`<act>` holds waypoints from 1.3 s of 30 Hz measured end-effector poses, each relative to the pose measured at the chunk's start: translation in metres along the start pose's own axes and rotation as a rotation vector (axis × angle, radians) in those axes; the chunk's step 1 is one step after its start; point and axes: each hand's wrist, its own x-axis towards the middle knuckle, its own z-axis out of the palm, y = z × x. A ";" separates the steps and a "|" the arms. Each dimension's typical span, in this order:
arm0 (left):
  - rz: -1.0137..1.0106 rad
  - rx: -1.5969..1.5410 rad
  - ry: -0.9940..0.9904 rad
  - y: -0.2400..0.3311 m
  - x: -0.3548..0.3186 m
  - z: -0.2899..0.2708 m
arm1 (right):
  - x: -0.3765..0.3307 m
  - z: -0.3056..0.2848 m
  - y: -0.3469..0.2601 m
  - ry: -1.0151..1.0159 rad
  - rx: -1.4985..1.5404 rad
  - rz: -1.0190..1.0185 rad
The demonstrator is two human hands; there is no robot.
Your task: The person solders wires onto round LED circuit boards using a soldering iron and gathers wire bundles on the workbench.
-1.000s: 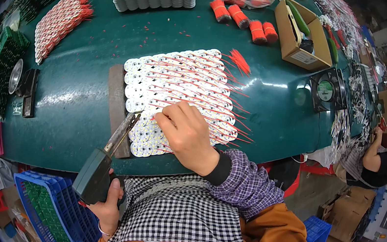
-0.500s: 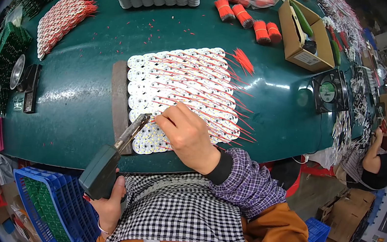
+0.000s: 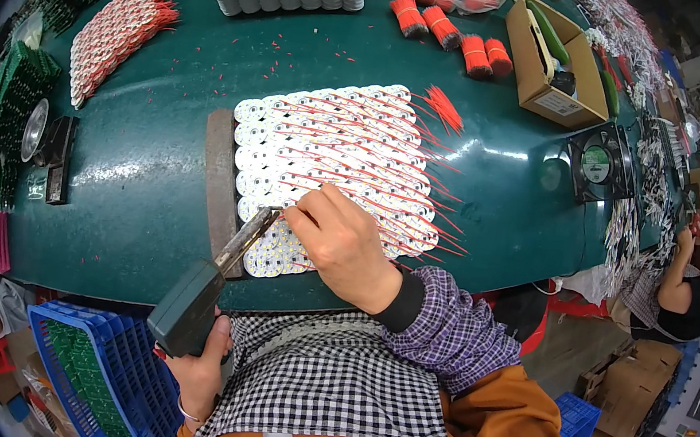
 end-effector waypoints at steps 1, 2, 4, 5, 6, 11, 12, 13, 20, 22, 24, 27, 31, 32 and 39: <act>0.001 0.001 0.001 -0.002 0.000 -0.001 | 0.000 0.000 0.000 0.001 0.001 -0.001; 0.124 0.076 0.006 -0.005 0.001 -0.001 | 0.000 0.000 0.000 0.002 -0.003 0.000; 0.248 0.153 0.007 -0.007 -0.001 -0.001 | -0.001 0.001 0.000 0.005 -0.008 0.004; 0.223 0.083 0.035 -0.006 -0.005 -0.001 | 0.000 0.001 0.000 0.013 -0.006 0.001; 0.253 -0.005 0.042 -0.006 -0.007 -0.001 | 0.000 0.002 0.000 0.021 -0.003 -0.002; 0.179 -0.027 0.082 -0.001 -0.016 -0.004 | -0.002 -0.003 -0.001 0.022 -0.060 -0.011; 0.156 0.008 0.080 -0.002 -0.017 -0.004 | -0.003 -0.004 -0.001 0.022 -0.076 -0.004; 0.181 -0.012 0.076 -0.003 -0.015 -0.005 | -0.004 -0.005 -0.001 0.031 -0.080 -0.013; 0.264 0.122 0.017 -0.017 -0.007 -0.005 | -0.002 -0.001 0.000 0.026 -0.014 0.005; 0.246 0.114 0.012 -0.018 -0.006 -0.003 | -0.002 -0.001 0.000 0.016 0.009 0.017; 0.236 0.106 0.029 -0.018 -0.006 -0.001 | -0.002 -0.001 0.000 0.004 0.002 0.022; 0.251 0.158 0.030 -0.018 -0.002 0.001 | -0.002 -0.001 0.000 0.000 0.000 0.022; 0.335 0.305 0.000 -0.015 0.001 0.002 | -0.002 -0.001 0.000 -0.003 0.004 0.028; 0.314 0.256 -0.004 -0.014 0.002 0.003 | -0.001 -0.001 0.000 -0.007 0.005 0.030; 0.002 0.056 0.055 0.003 0.000 0.006 | -0.001 -0.001 0.000 0.001 0.018 0.027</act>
